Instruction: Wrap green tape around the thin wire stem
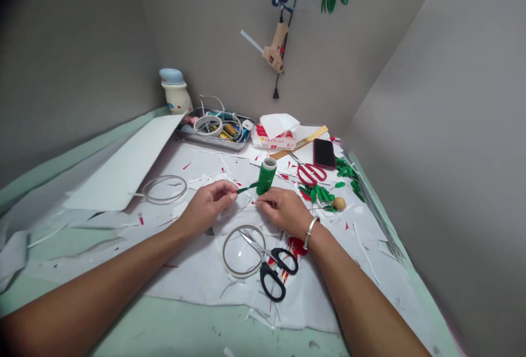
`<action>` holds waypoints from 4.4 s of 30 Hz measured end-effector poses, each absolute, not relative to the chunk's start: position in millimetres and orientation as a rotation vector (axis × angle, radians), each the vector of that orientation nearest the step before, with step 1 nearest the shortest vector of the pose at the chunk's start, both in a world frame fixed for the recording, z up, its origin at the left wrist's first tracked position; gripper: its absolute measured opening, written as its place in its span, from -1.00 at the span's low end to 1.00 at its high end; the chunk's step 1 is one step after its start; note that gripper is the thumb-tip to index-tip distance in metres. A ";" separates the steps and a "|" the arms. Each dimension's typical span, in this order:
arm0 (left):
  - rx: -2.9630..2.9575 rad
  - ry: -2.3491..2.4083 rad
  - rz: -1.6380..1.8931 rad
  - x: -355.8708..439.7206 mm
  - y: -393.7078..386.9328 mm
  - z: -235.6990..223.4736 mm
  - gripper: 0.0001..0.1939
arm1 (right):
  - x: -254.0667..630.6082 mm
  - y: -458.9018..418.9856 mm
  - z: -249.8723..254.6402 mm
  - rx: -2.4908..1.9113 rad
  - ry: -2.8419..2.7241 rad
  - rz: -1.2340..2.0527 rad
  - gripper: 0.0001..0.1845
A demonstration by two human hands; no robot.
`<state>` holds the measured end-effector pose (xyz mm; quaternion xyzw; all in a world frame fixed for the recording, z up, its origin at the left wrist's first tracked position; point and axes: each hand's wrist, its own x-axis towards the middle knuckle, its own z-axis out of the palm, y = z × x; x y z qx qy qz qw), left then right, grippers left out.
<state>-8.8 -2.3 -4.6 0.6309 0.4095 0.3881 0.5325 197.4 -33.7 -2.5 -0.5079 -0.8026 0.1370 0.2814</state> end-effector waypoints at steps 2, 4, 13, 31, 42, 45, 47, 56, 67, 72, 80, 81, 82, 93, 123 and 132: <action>1.465 0.965 0.930 -8.4 -2.7 -3.3 -0.80 | 202.8 -27.4 -5.7 -1.439 -2.088 0.302 -0.83; 1.446 0.959 0.951 -8.1 -2.8 -2.2 -0.79 | 204.2 -25.0 -6.4 -1.454 -2.041 0.225 -0.85; 1.504 0.932 1.004 -10.4 -3.6 -1.4 -0.82 | 182.4 -42.4 6.1 -1.292 -1.808 0.129 -0.83; 1.711 1.177 1.065 -9.2 -7.0 -2.2 -0.82 | 165.7 -58.0 -2.5 -1.239 -2.187 0.241 -0.77; 2.204 1.081 0.859 -9.7 -13.9 -2.1 -0.83 | 180.4 -50.6 5.7 -1.222 -2.030 0.025 -0.82; 2.204 1.061 0.848 -9.4 -14.4 -1.6 -0.82 | 184.2 -46.9 5.1 -1.263 -1.922 0.072 -0.83; 2.170 1.062 0.843 -9.2 -13.8 -1.4 -0.82 | 186.9 -44.3 3.9 -1.291 -1.858 0.096 -0.82; 1.774 1.216 0.933 -8.1 -7.1 -3.3 -0.84 | 198.5 -34.1 -1.8 -1.337 -1.780 0.344 -0.80; 1.674 1.212 0.933 -7.5 -6.3 -4.7 -0.82 | 203.7 -27.0 -7.4 -1.399 -1.780 0.302 -0.82; 1.646 1.243 0.971 -7.4 -5.0 -6.5 -0.81 | 202.5 -30.7 -3.1 -1.273 -1.858 0.211 -0.82; 1.706 1.241 0.888 -7.2 -3.6 -9.5 -0.83 | 190.7 -46.9 9.1 -1.133 -2.141 0.133 -0.79; 1.732 1.235 0.875 -7.0 -4.0 -9.6 -0.83 | 190.0 -47.6 9.6 -1.116 -2.141 0.128 -0.78; 1.762 1.228 0.866 -6.8 -4.5 -9.5 -0.83 | 189.6 -48.0 9.9 -1.102 -2.137 0.124 -0.78; 2.114 0.773 0.696 -7.1 -14.1 -3.2 -0.82 | 194.5 -40.9 7.1 -1.177 -1.939 0.265 -0.77; 2.266 1.340 0.979 -8.8 -14.2 -0.9 -0.85 | 194.3 -37.4 5.6 -1.125 -2.067 0.048 -0.83; 2.241 1.372 0.980 -8.6 -14.4 -0.8 -0.86 | 188.8 -43.0 5.8 -1.053 -2.010 0.261 -0.85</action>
